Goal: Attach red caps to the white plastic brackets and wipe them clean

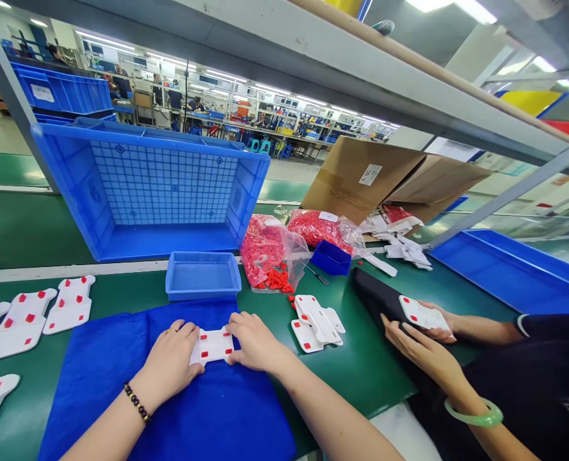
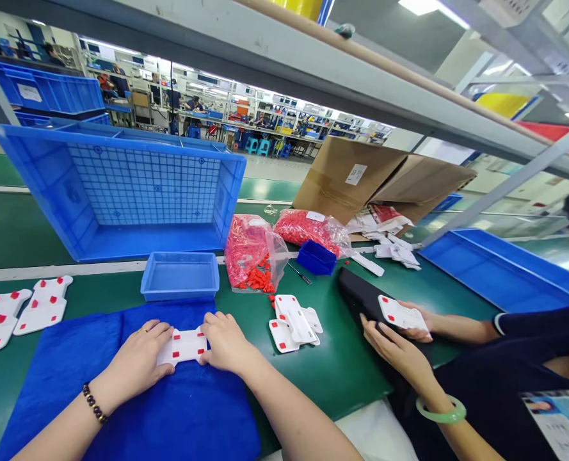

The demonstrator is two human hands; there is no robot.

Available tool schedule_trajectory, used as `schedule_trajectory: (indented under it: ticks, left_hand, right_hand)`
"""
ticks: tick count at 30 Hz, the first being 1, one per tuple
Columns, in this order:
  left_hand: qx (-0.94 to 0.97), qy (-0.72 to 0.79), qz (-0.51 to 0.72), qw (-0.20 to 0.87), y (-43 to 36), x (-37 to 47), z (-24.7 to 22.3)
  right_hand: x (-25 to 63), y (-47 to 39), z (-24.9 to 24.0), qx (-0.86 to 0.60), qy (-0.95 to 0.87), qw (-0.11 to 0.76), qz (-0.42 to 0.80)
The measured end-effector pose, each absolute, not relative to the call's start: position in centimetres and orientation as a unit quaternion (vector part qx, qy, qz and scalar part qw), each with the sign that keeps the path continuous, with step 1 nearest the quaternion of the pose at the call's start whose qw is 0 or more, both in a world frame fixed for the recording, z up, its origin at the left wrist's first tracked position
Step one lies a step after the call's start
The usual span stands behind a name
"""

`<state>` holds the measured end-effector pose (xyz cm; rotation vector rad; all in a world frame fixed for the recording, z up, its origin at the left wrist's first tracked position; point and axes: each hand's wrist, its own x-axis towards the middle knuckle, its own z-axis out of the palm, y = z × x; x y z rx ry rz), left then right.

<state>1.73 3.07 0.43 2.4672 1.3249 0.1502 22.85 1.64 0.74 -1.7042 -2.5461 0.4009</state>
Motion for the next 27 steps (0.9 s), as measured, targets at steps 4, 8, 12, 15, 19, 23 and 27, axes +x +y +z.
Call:
schedule_trajectory:
  ticks: [4,8,12,15,19,23,27]
  left_hand:
    - [0.866,0.469,0.048,0.165,3.0,2.0,0.5]
    - [0.870,0.468,0.042,0.150,3.1,2.3,0.6]
    - [0.873,0.464,0.041,0.148,3.2,2.3,0.6]
    - [0.872,0.464,0.039,0.154,3.2,2.3,0.8]
    - [0.869,0.467,0.036,0.160,3.2,2.3,1.1]
    - [0.870,0.461,0.037,0.172,3.3,1.7,1.0]
    - [0.870,0.449,0.032,0.201,3.4,0.6,0.6]
  right_hand:
    - [23.0,2.0,0.9,-0.540,-0.830,0.025,0.136]
    - [23.1,2.2,1.0,-0.534,-0.832,0.027,0.145]
    - [23.1,2.4,1.0,-0.526,-0.837,0.027,0.145]
    - [23.0,2.6,1.0,-0.518,-0.842,0.018,0.147]
    - [23.0,2.9,0.8,-0.525,-0.837,0.013,0.152]
    - [23.1,2.6,0.6,-0.538,-0.828,0.012,0.156]
    - [22.9,2.1,0.9,-0.551,-0.820,0.001,0.157]
